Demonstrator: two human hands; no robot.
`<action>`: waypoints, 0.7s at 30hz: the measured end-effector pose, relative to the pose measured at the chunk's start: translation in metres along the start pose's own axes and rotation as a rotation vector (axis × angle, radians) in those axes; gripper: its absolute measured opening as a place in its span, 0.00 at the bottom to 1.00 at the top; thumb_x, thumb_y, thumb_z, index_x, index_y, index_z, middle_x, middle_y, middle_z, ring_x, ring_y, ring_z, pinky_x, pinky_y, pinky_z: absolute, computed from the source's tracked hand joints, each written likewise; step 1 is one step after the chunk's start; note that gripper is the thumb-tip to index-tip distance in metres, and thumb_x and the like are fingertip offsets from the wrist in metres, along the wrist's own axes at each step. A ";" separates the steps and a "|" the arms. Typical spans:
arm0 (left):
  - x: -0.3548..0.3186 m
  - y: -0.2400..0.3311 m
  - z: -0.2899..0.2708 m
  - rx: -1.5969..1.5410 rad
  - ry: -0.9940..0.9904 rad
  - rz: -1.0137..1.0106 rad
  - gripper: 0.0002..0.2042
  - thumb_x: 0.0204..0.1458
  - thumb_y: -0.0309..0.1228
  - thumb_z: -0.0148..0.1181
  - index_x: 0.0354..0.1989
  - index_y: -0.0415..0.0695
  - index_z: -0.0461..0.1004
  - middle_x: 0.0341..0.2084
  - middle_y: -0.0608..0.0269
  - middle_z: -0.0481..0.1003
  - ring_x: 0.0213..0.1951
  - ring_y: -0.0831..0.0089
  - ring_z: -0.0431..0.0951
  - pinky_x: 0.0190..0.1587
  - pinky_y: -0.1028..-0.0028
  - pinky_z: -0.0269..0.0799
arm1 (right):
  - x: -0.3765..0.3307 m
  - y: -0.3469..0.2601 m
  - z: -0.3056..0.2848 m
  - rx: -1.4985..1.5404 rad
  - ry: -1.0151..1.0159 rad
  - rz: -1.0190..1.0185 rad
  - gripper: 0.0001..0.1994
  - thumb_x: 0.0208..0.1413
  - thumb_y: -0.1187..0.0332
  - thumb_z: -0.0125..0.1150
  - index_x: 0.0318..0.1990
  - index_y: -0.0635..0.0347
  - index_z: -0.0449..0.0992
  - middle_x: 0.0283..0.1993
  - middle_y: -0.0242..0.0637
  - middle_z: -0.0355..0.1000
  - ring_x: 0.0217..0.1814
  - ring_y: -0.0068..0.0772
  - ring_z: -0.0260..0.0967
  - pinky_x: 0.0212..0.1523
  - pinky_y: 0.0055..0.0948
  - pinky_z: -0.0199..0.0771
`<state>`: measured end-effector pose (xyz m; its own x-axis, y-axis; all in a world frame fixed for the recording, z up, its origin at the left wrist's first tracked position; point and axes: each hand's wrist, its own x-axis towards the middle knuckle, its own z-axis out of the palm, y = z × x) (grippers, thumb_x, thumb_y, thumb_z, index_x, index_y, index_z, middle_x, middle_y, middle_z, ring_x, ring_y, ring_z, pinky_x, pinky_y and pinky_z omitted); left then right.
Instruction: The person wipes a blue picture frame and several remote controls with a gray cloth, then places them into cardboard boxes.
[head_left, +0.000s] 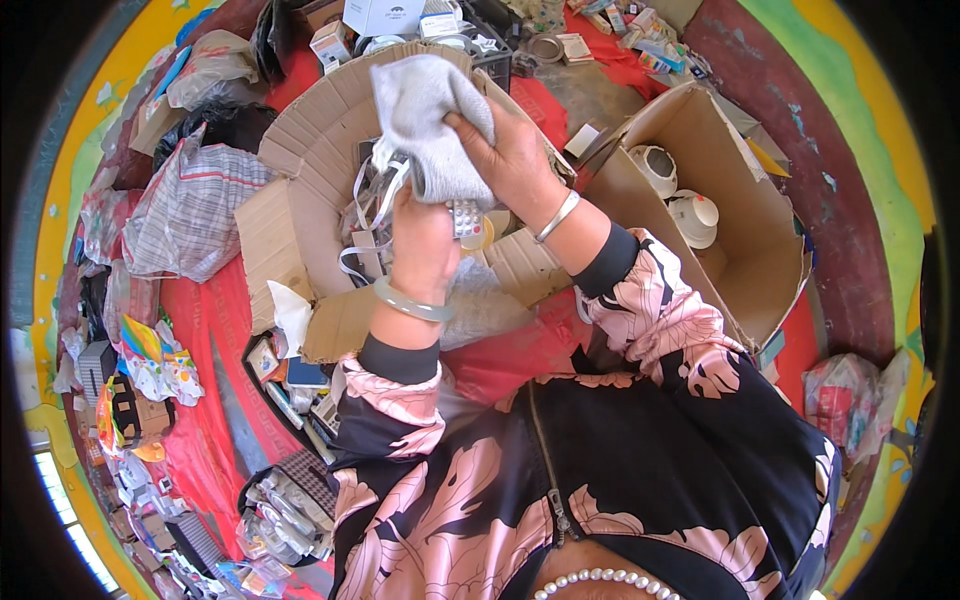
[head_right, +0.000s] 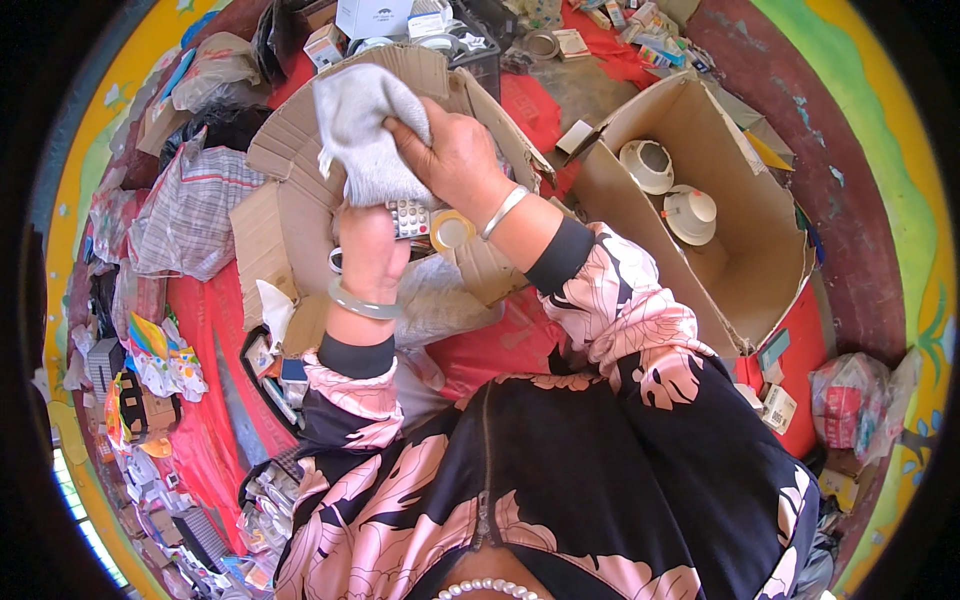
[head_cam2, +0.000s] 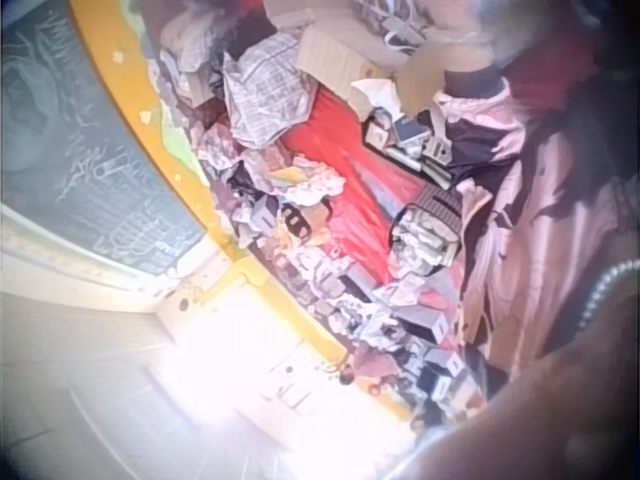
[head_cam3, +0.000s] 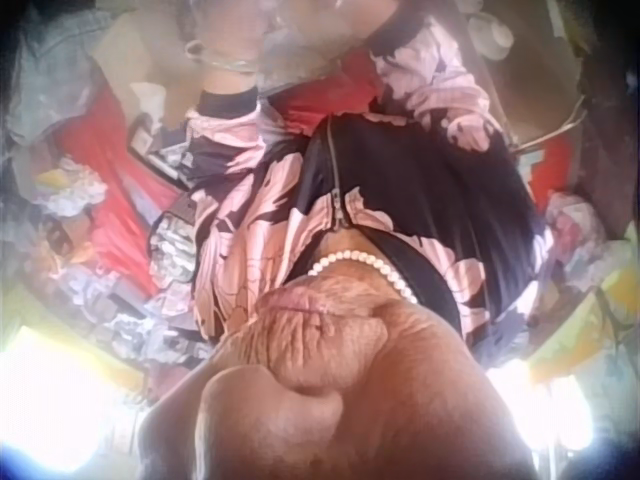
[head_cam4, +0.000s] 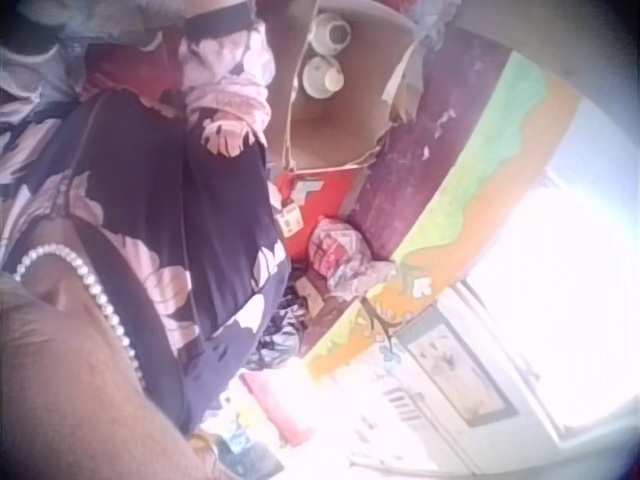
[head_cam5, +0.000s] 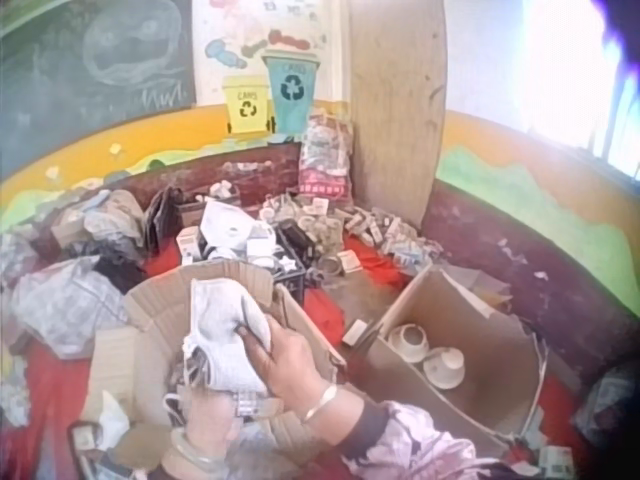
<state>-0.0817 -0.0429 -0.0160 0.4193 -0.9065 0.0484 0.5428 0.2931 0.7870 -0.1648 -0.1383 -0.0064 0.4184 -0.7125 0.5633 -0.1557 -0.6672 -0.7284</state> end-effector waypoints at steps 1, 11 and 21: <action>0.002 -0.004 0.003 0.007 0.048 0.014 0.15 0.59 0.31 0.47 0.51 0.37 0.66 0.45 0.59 0.71 0.46 0.73 0.72 0.46 0.73 0.69 | 0.002 0.002 0.001 0.032 0.014 0.002 0.16 0.57 0.66 0.55 0.50 0.65 0.68 0.39 0.45 0.74 0.40 0.31 0.73 0.41 0.30 0.70; 0.015 0.022 -0.015 -0.200 -0.044 -0.168 0.18 0.61 0.42 0.38 0.44 0.39 0.69 0.29 0.57 0.73 0.28 0.67 0.74 0.31 0.69 0.71 | 0.033 0.045 -0.033 1.324 0.298 0.667 0.09 0.57 0.66 0.48 0.37 0.61 0.71 0.25 0.32 0.68 0.23 0.27 0.66 0.23 0.26 0.68; -0.027 0.008 -0.038 -0.298 -0.262 -0.163 0.26 0.58 0.44 0.41 0.62 0.46 0.51 0.58 0.54 0.58 0.58 0.62 0.61 0.60 0.63 0.58 | -0.012 -0.021 0.003 -0.077 -0.326 -0.286 0.32 0.48 0.54 0.62 0.62 0.45 0.59 0.66 0.55 0.45 0.69 0.57 0.43 0.62 0.43 0.53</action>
<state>-0.0606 -0.0047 -0.0347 0.1325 -0.9835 0.1233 0.7892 0.1800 0.5872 -0.1639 -0.1153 0.0007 0.7132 -0.3991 0.5762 -0.0533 -0.8505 -0.5232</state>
